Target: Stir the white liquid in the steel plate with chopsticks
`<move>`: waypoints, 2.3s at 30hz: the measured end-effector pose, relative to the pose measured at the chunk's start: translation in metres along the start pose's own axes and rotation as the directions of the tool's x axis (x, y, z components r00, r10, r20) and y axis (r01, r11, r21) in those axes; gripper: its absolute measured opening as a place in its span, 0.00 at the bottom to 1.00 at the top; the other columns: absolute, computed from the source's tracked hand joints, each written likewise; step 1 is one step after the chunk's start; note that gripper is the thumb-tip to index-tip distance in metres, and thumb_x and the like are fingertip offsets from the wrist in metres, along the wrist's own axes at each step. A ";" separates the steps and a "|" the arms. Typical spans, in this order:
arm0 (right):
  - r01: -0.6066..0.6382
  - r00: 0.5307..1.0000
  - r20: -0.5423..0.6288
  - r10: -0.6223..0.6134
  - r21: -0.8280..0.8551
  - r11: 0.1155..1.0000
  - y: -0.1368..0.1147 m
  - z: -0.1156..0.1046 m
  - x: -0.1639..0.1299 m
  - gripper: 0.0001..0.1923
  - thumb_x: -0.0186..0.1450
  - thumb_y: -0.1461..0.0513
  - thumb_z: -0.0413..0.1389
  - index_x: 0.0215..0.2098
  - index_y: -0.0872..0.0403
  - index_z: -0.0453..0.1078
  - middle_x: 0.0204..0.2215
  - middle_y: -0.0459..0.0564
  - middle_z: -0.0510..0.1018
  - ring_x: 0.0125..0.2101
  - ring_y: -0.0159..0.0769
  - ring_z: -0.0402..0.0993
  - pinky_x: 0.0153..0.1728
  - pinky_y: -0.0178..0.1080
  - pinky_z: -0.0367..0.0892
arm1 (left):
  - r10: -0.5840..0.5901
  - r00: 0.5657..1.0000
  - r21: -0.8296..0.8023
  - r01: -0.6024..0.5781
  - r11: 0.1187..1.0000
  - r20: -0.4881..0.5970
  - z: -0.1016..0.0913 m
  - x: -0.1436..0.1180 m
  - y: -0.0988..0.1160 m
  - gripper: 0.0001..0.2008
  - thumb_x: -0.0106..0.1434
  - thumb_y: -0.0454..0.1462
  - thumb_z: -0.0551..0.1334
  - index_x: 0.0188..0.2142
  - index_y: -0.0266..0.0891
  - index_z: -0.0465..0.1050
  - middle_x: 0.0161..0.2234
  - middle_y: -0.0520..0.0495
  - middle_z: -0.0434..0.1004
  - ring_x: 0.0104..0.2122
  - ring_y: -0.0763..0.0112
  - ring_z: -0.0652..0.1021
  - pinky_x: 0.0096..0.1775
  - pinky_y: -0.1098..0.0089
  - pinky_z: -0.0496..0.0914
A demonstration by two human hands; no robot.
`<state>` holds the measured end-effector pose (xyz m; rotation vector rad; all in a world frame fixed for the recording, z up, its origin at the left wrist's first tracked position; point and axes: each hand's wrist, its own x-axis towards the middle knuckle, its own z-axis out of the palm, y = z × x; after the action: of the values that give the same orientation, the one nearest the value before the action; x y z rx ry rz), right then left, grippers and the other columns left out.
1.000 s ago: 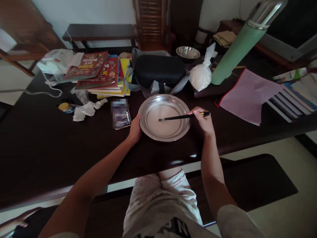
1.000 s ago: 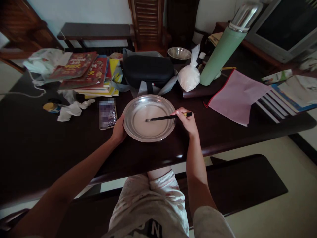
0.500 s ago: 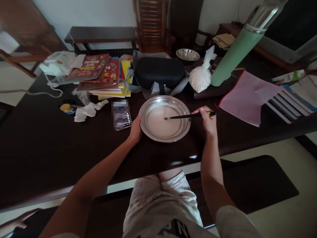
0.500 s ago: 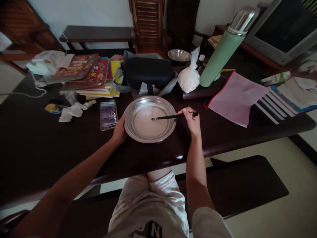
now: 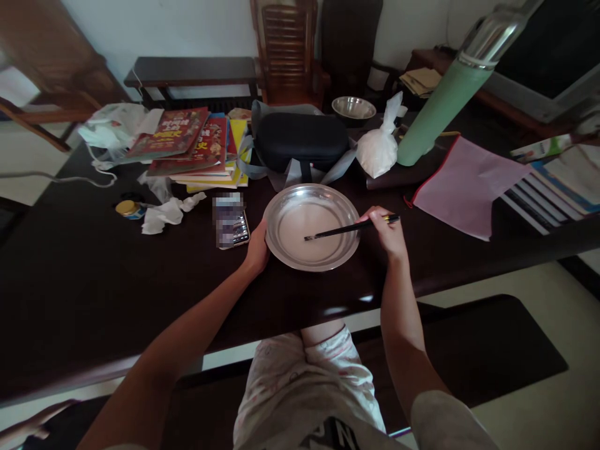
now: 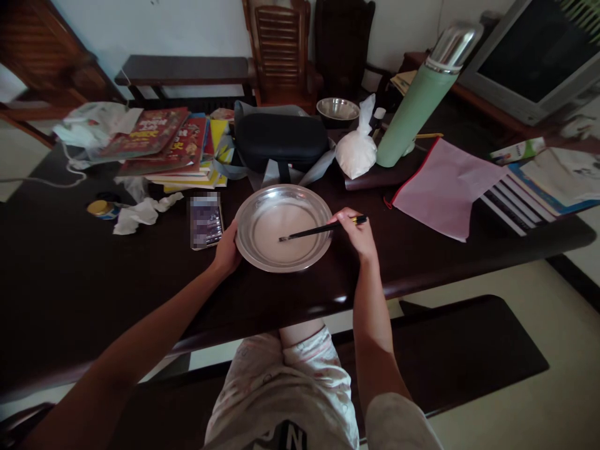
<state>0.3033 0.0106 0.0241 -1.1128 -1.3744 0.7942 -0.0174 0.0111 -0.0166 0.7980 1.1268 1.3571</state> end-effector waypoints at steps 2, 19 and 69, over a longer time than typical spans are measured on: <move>0.014 1.000 0.026 -0.014 -0.023 1.000 0.000 0.002 0.001 0.27 0.64 0.35 0.66 0.27 0.47 0.82 0.28 0.47 0.87 0.34 0.41 0.85 0.41 0.44 0.79 | -0.013 1.000 -0.006 0.013 1.000 -0.004 0.000 -0.001 0.000 0.31 0.58 0.61 0.72 0.47 0.40 0.86 0.53 0.43 0.90 0.63 0.46 0.81 0.68 0.51 0.72; -0.039 0.987 -0.155 0.035 -0.023 0.999 0.001 -0.001 0.002 0.29 0.66 0.34 0.62 0.25 0.47 0.77 0.23 0.45 0.84 0.29 0.42 0.84 0.42 0.46 0.79 | 0.013 1.000 0.056 -0.011 0.998 -0.025 -0.004 0.004 -0.005 0.29 0.59 0.62 0.69 0.41 0.40 0.84 0.46 0.43 0.90 0.56 0.51 0.83 0.65 0.55 0.72; 0.008 0.999 -0.052 -0.009 -0.014 1.000 -0.001 0.002 0.001 0.26 0.63 0.35 0.67 0.27 0.46 0.83 0.27 0.46 0.87 0.33 0.41 0.85 0.41 0.44 0.79 | 0.037 0.999 0.031 -0.037 0.999 0.000 0.000 0.001 -0.003 0.29 0.61 0.62 0.70 0.44 0.40 0.86 0.43 0.45 0.91 0.56 0.49 0.84 0.63 0.53 0.76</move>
<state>0.3018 0.0116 0.0247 -1.1305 -1.3420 0.7456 -0.0171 0.0122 -0.0197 0.8448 1.1409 1.3728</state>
